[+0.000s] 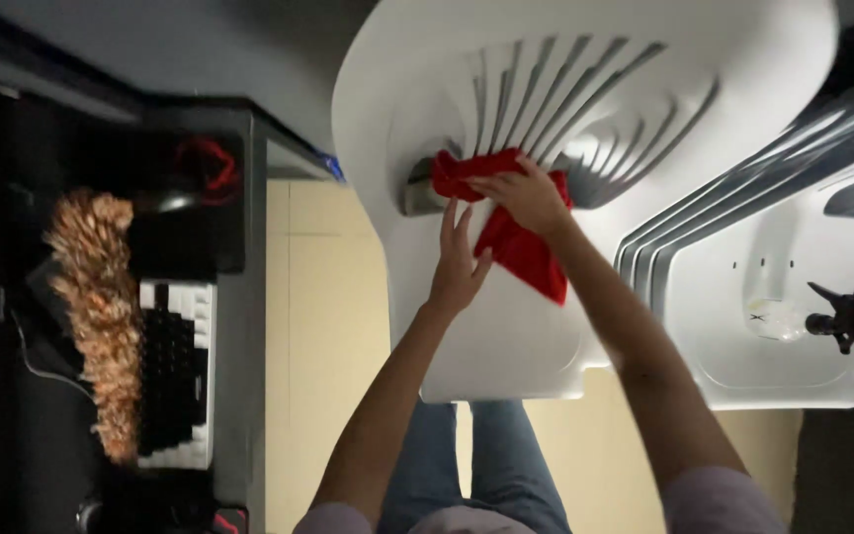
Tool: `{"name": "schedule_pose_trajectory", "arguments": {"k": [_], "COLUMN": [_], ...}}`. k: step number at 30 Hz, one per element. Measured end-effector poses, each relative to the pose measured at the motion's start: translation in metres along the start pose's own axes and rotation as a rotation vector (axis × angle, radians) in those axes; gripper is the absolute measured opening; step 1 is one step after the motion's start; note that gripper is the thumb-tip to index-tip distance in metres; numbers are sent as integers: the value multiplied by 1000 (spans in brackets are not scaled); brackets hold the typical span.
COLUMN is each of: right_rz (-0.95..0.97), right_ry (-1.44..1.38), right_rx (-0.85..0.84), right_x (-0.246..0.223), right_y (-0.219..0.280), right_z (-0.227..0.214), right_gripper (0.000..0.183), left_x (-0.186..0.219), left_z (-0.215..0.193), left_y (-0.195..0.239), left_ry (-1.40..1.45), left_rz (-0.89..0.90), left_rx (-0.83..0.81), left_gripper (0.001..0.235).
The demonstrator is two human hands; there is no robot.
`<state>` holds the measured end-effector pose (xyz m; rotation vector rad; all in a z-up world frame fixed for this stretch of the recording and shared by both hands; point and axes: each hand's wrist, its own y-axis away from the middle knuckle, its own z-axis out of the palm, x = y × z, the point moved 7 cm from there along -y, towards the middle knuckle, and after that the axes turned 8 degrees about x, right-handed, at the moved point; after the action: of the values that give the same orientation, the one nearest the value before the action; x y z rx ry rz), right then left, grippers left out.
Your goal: The person wipes the seat and backrest of a white plastic chair using a red cloth. They repeatedly lift and reposition the chair to access different areas, then continue wiping the surface thoroughly.
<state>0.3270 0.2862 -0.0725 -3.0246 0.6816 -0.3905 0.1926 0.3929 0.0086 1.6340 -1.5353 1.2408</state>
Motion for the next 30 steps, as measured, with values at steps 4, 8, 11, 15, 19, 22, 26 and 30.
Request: {"name": "schedule_pose_trajectory", "arguments": {"k": [4,8,11,15,19,22,26,30], "right_rz": [220,237,297,361,314,292,437,804], "right_ry": [-262,28,6,-106,-197,-263,-286,-233], "right_rx": [-25,404,682,518,391,368,299,453], "right_x": [55,80,76,67,48,45,75,116], "right_y": [-33,-77,-101,-100,-67,-66,-81,-72], "right_z": [-94,-180,-233,-177,-74,-98,-138,-136], "right_gripper": [49,31,37,39,41,40,44,51], "left_x": [66,127,153,114,58,53,106,172], "left_z": [-22,-53,-66,-35,4,6,-17,-20], "left_y": [-66,-115,-138,-134,-112,-113,-148,-189], "left_ry": [-5,-217,-341,-528,-544,-559,-488,-535], "left_rz": [188,385,386,319,253,254,373,548], "left_rx": [134,311,415,441,333,292,385,362], "left_gripper": [72,80,80,83,83,86,84,75]}}
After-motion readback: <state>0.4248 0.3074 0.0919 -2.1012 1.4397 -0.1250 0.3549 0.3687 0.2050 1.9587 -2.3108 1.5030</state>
